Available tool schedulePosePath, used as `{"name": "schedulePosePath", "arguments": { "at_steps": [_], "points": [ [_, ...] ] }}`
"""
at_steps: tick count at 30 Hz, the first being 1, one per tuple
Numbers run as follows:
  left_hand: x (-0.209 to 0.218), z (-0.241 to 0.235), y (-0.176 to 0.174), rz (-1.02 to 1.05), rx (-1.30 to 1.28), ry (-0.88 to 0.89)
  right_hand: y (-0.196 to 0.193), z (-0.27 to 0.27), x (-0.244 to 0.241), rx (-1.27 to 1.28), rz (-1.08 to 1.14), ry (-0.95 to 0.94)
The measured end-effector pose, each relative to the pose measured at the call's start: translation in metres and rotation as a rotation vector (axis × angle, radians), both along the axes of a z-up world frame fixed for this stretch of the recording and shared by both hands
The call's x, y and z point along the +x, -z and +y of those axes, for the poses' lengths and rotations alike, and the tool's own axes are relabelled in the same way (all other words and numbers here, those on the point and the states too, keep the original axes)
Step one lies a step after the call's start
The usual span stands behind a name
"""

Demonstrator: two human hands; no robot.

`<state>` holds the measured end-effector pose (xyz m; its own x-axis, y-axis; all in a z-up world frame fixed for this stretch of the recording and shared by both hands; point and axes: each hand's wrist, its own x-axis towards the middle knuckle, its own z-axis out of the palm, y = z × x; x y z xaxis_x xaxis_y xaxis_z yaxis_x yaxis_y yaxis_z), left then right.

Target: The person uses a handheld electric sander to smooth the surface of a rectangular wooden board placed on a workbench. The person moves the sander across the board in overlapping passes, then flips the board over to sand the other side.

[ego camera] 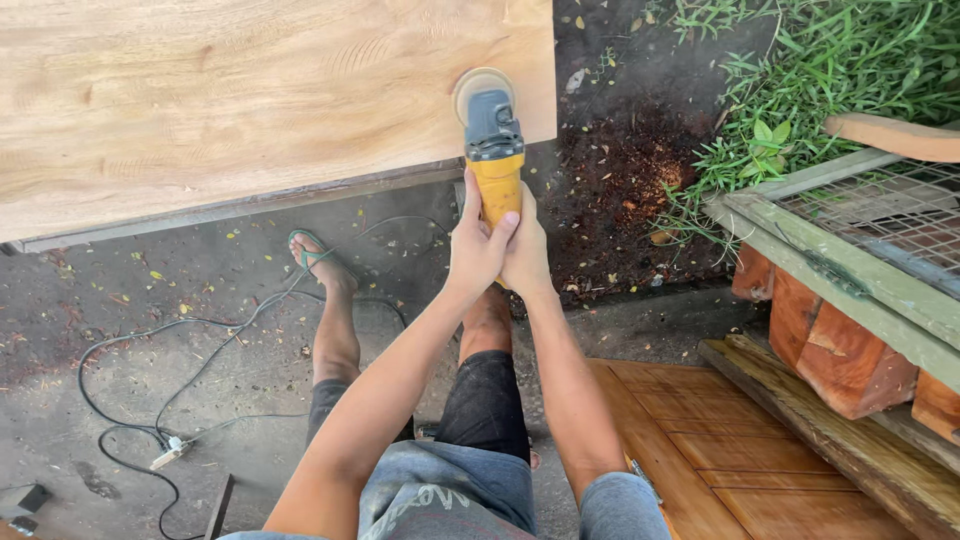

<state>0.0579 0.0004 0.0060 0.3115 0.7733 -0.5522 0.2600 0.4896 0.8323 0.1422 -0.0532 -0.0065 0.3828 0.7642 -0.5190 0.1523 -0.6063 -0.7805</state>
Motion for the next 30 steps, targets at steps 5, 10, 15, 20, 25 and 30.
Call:
{"name": "schedulePosePath", "arguments": {
  "at_steps": [5,10,15,20,25,30],
  "points": [
    [0.029,0.014,-0.002,0.03,-0.062,0.181,0.007,-0.003,0.023,0.028,-0.008,0.19],
    [0.016,0.02,-0.003,0.08,-0.008,0.171,0.012,-0.002,0.01,0.06,-0.016,0.157],
    [-0.066,0.032,-0.009,0.066,-0.055,0.038,0.0,0.027,-0.065,0.009,0.008,0.054],
    [-0.157,0.046,-0.003,0.006,0.054,-0.195,-0.006,0.066,-0.148,-0.004,-0.045,-0.168],
    [-0.263,0.072,-0.014,0.118,0.008,-0.253,-0.016,0.1,-0.247,-0.005,-0.034,-0.283],
    [-0.357,0.089,-0.03,0.092,-0.134,-0.392,-0.02,0.126,-0.337,-0.049,-0.024,-0.411]
  ]
}}
